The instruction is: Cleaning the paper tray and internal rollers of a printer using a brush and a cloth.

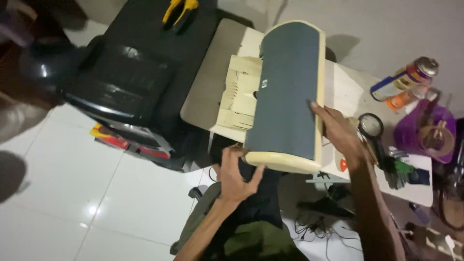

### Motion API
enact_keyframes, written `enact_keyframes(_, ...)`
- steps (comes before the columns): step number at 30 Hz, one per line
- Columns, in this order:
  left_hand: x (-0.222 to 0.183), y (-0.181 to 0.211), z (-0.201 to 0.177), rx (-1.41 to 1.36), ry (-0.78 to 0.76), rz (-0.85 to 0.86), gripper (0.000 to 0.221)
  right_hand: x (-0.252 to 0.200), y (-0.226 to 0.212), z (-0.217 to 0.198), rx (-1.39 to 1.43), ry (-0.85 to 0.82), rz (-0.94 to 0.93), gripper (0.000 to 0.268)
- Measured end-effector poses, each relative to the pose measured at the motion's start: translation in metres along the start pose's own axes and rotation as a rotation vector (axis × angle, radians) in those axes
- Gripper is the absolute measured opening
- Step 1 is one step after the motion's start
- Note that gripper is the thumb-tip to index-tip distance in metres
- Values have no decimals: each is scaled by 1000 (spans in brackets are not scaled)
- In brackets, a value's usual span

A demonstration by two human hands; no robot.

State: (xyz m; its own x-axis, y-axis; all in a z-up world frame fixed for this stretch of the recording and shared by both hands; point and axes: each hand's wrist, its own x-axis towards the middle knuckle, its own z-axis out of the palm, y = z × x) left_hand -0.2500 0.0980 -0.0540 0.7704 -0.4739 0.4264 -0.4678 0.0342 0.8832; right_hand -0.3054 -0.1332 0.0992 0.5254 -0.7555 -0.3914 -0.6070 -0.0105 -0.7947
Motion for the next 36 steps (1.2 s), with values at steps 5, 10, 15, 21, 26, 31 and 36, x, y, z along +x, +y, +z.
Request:
enact_keyframes(5,-11,6,6,-73,100,29,40,-1,-24,19,-27,-128,24,84)
enact_keyframes(10,-21,15,13,-150,151,128,35,38,-3,5,-341,-247,-167,69)
enact_keyframes(15,-30,6,36,-150,95,238,28,64,-10,5,-321,-92,137,65)
enact_keyframes(21,-22,17,64,-84,-20,232,13,66,-44,3,-513,-149,21,73)
enact_keyframes(26,-12,7,65,-31,-144,282,18,63,-58,2,-469,-162,98,74)
enact_keyframes(31,64,17,25,-74,-232,289,19,65,-54,-1,-458,-147,56,71)
enact_keyframes(36,173,-11,7,-63,73,245,13,44,-60,-9,-438,-48,207,67)
